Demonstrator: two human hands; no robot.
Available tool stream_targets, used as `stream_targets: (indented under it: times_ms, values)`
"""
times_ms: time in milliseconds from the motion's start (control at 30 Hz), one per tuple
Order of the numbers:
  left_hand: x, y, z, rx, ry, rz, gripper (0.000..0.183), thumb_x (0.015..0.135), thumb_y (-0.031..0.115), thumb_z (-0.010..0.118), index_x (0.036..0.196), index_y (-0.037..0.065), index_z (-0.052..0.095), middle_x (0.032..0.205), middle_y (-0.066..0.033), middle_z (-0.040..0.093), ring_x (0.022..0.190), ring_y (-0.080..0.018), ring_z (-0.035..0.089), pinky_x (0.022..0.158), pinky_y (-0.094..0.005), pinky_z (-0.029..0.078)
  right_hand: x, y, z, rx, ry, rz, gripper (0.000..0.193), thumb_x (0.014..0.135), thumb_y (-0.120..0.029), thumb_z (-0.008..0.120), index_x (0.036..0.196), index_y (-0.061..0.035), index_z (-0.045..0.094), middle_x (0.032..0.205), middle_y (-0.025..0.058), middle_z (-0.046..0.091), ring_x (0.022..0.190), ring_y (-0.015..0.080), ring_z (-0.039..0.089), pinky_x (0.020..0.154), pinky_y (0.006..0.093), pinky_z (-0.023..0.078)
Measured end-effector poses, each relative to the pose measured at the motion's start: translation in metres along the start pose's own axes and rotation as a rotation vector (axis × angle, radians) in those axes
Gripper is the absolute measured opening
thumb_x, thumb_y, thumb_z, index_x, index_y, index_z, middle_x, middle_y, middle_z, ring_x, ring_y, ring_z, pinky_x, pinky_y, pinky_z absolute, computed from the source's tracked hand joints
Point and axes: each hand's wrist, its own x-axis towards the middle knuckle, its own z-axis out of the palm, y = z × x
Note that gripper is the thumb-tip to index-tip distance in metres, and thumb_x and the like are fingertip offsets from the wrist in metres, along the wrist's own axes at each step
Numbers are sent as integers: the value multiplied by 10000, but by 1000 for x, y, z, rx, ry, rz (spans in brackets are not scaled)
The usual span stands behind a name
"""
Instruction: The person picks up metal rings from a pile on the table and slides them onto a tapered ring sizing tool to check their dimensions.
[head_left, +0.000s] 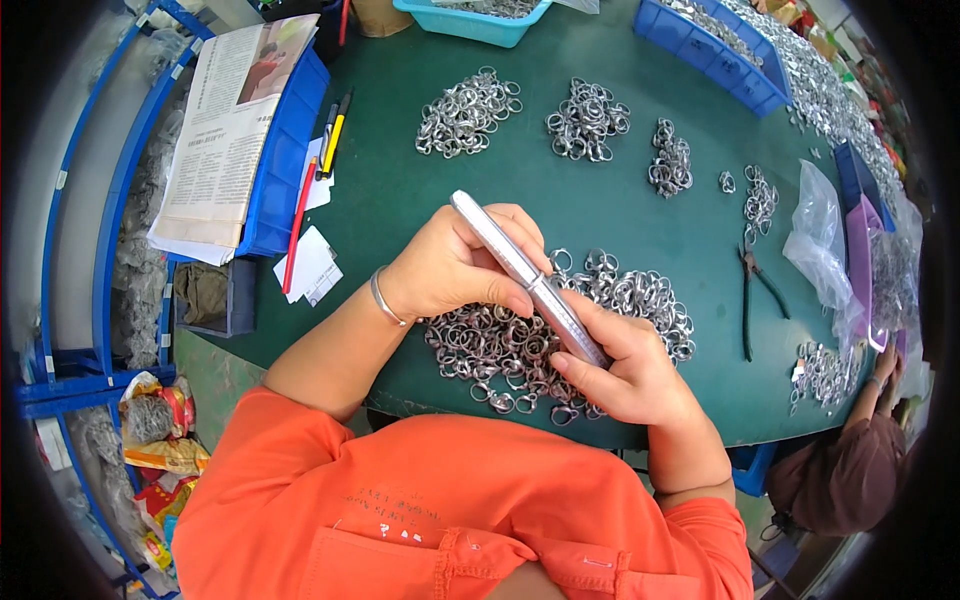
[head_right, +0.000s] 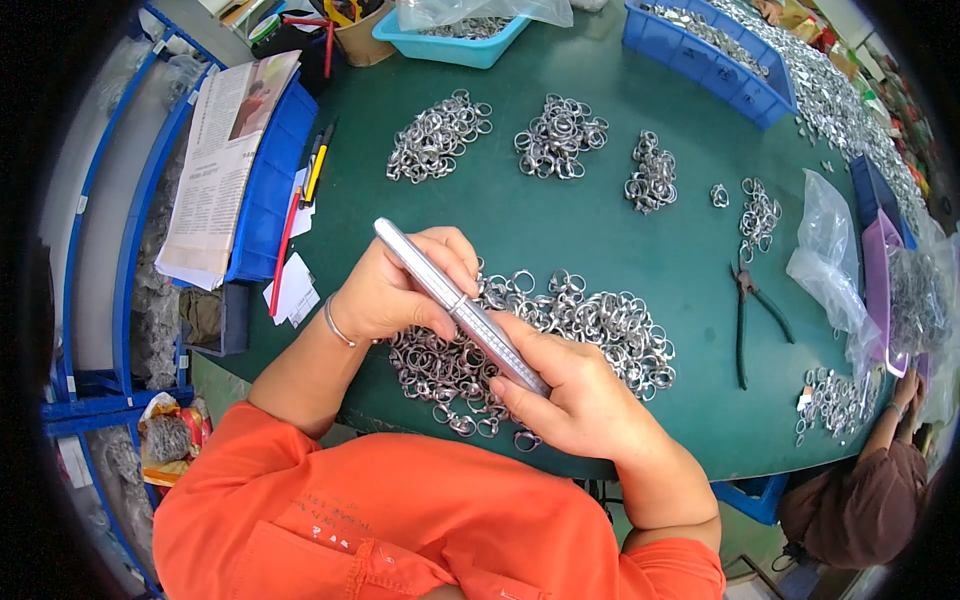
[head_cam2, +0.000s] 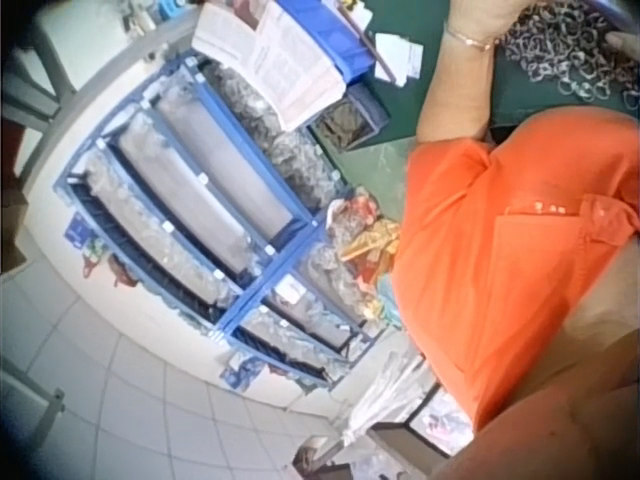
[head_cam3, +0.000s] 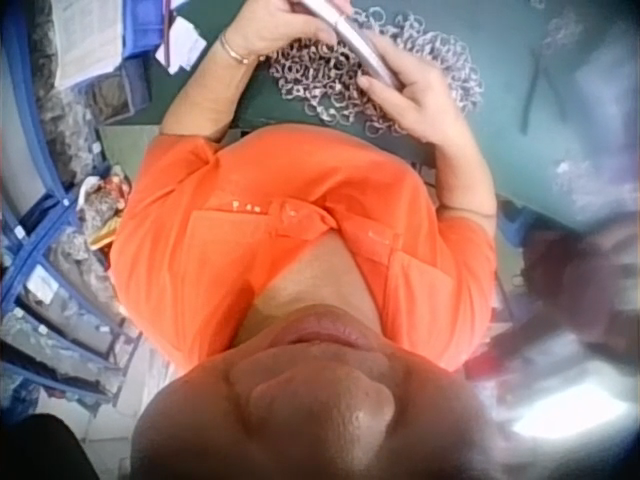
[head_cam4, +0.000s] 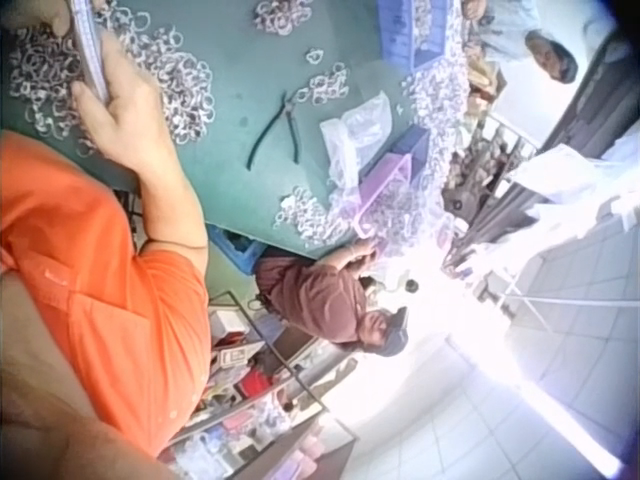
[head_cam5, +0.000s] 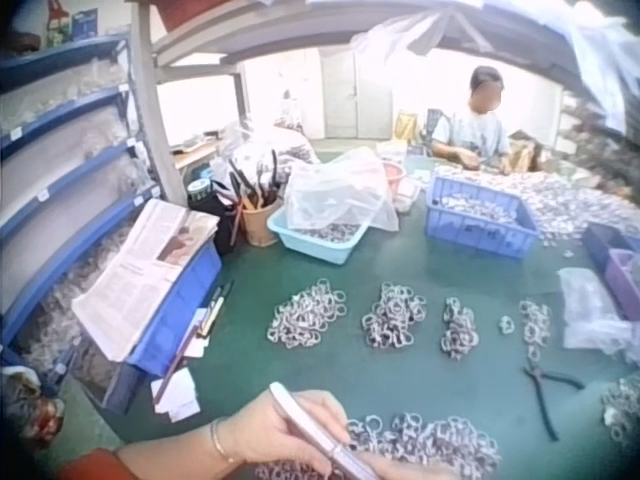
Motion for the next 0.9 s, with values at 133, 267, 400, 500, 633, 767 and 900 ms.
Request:
stream_targets:
  times_ms: [133,267,400,500,633,767,900]
  values:
    - [-1,0,-2,22,12,0,371,519,19,825,852,15,660,868,-71,561,788,-134,546,695,-239,449,4,-1,1,-50,-2,-8,477,795,-60,593,1248,-18,449,906,174,618,765,267,635,689,312,496]
    - [0,3,-2,81,6,32,354,526,1,814,842,15,654,876,-72,560,790,-133,545,696,-242,450,4,-3,1,-172,18,-36,501,787,-48,586,1261,-13,426,927,182,609,781,321,622,691,339,499]
    - [4,4,-2,150,-25,54,289,621,-102,727,883,-13,643,920,-54,550,821,-119,574,689,-219,499,2,1,0,-142,44,-75,497,795,-39,566,1262,13,405,876,172,600,729,326,611,656,350,492]
    - [4,5,-5,-34,139,45,134,715,-52,656,834,-30,599,872,-67,536,758,-127,553,649,-217,469,1,-2,-4,80,-17,-2,460,824,-67,547,1266,-46,423,770,113,578,611,203,579,570,312,472]
    - [30,16,-39,-347,318,164,207,867,133,572,951,-56,566,815,-53,539,717,-96,492,609,-219,423,-1,-7,-9,303,-144,192,507,818,-65,574,1303,-74,424,738,12,574,583,59,536,516,226,445]
    - [96,10,8,543,342,-62,165,822,106,625,941,-9,621,794,-53,631,668,-92,577,574,-213,470,-7,7,4,89,-61,-148,505,798,-55,566,1279,-12,419,842,160,600,707,255,617,655,314,489]
    - [163,-31,38,837,161,29,88,780,61,646,826,-9,619,694,-45,607,569,-93,569,508,-213,450,-7,9,16,41,61,-368,505,802,-55,560,1278,5,404,841,156,593,725,300,622,651,346,504]
